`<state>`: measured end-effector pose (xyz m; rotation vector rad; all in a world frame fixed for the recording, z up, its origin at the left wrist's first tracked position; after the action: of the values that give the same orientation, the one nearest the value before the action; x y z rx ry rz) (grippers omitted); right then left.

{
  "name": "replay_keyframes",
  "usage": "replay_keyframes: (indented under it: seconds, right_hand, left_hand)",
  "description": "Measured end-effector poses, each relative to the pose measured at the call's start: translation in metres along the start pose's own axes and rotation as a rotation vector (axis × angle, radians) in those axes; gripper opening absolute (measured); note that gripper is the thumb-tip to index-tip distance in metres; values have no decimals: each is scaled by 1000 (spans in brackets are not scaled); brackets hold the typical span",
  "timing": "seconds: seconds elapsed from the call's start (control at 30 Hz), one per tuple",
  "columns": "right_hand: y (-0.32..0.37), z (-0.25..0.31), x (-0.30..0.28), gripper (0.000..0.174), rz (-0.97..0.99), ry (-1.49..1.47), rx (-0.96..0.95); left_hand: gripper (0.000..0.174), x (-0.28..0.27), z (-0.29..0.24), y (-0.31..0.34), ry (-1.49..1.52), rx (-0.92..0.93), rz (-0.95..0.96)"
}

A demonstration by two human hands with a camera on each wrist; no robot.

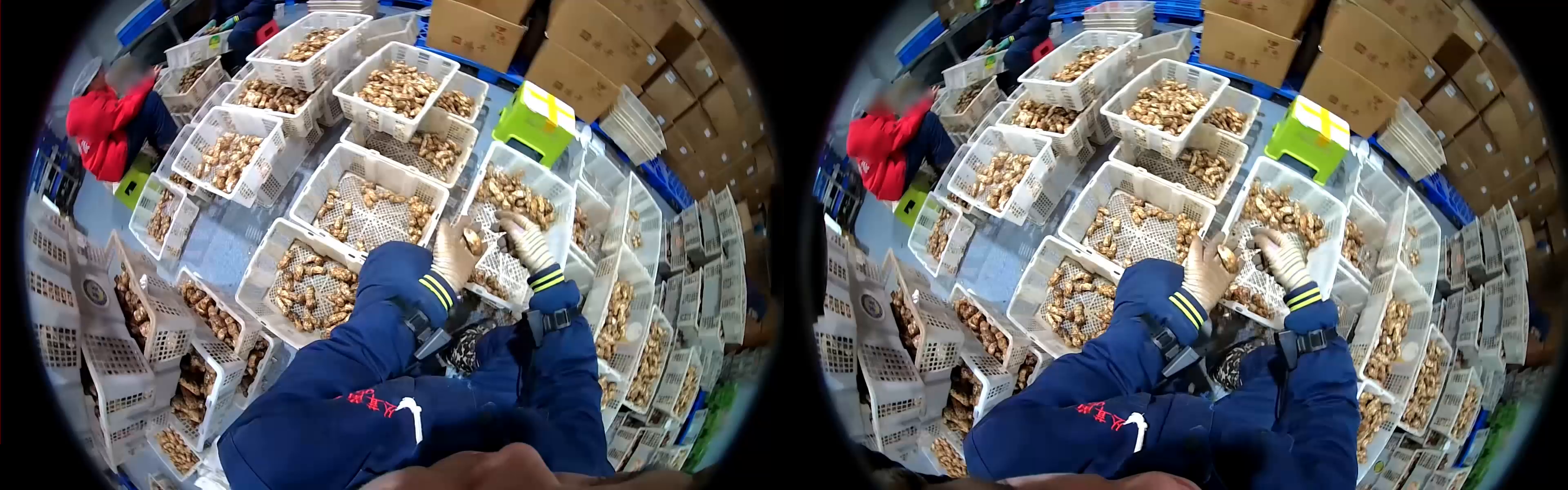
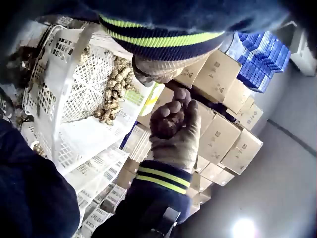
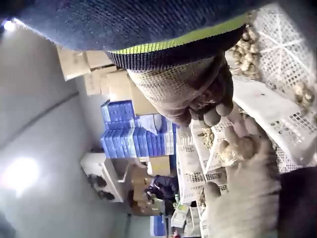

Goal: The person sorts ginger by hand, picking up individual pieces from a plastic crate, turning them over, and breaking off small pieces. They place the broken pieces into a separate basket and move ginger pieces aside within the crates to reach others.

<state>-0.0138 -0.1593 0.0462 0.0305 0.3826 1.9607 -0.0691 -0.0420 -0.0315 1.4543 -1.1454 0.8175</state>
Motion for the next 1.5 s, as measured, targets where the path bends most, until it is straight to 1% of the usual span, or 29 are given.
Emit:
replay_keyframes:
  seconds: [0.03,0.07,0.17,0.2,0.23,0.33,0.43,0.5,0.57,0.6,0.63,0.7,0.73,0.77,0.83,0.87,0.93,0.97,1.0,1.03,1.1,1.17,1.23,1.3,1.37,1.4,1.43,1.47,1.5]
  right_hand:
    - [10,-4,-1,37,-16,6,-46]
    - [23,-18,0,40,32,-83,49]
    - [37,-41,2,48,-67,101,99]
    - [37,-45,1,52,-86,201,-57]
    - [35,-60,6,57,-90,24,-22]
    - [46,-52,2,63,-269,427,-147]
    - [46,-50,5,64,-293,584,-125]
    - [46,-59,-1,66,-348,595,-131]
    - [46,-60,-4,65,-301,544,-108]
    - [49,-60,-8,61,-310,599,-84]
    - [51,-60,-11,60,-279,505,-85]
    - [52,-83,-32,61,-317,392,-87]
    - [62,-80,-47,64,-402,305,-95]
    - [79,-74,-61,58,-438,184,-181]
    - [111,-70,-91,45,-378,-157,-11]
    - [131,-69,-111,35,-520,-276,-87]
    - [180,-85,-158,47,-743,-204,-13]
    - [200,-122,-192,58,-887,-231,-20]
    - [232,-95,-180,63,-959,-373,10]
    - [250,-118,-192,64,-1023,-483,12]
    - [284,-158,-208,61,-1078,-536,134]
    - [301,-203,-208,41,-1011,-613,265]
    - [317,-211,-190,33,-1044,-645,241]
    - [335,-246,-192,35,-1079,-718,284]
    - [351,-280,-202,42,-1128,-685,307]
    - [359,-287,-202,42,-1181,-681,275]
    - [368,-293,-202,43,-1234,-674,245]
    - [374,-303,-203,40,-1226,-655,328]
    - [378,-317,-202,39,-1210,-642,334]
  left_hand:
    - [77,4,3,4,4,-26,2]
    - [78,4,9,3,21,-36,29]
    - [77,8,14,8,-88,-82,75]
    - [76,8,16,10,-128,-94,85]
    - [75,5,17,9,-149,-100,61]
    - [73,-9,24,2,-210,-104,63]
    - [71,-11,33,-1,-206,-142,85]
    - [74,-17,41,-7,-214,-150,98]
    - [75,-7,44,2,-185,-204,92]
    - [78,-11,42,-1,-277,-170,163]
    - [79,-13,41,1,-290,-167,118]
    - [81,-14,40,6,-316,-172,36]
    - [82,-23,38,2,-389,-163,5]
    - [78,-32,40,-3,-402,-187,-50]
    - [75,-37,36,-5,-488,-164,11]
    - [74,-40,39,-6,-474,-191,-3]
    - [73,-39,39,-3,-504,-215,-33]
    - [73,-35,40,1,-529,-224,-27]
    - [74,-35,41,2,-538,-241,-23]
    - [74,-34,42,3,-546,-255,-18]
    - [76,-35,44,6,-556,-269,-18]
    - [78,-36,47,4,-573,-286,-11]
    - [75,-45,50,0,-566,-305,-45]
    - [65,-54,52,-5,-575,-305,-73]
    - [57,-61,53,-8,-582,-310,-78]
    - [54,-63,53,-7,-587,-315,-82]
    - [55,-63,54,-7,-599,-320,-68]
    - [56,-65,55,-7,-610,-325,-56]
    - [57,-65,56,-7,-619,-328,-44]
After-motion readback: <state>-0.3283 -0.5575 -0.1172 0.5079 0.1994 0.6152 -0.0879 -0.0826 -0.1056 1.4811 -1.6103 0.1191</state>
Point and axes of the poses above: each hand's wrist, its own y-axis away from the middle knuckle, its own x-axis out of the palm, z = x × y, the point moved 8 cm from there along -y, towards the middle knuckle, and after that the axes turned 5 degrees about x, right-handed, at the moved point
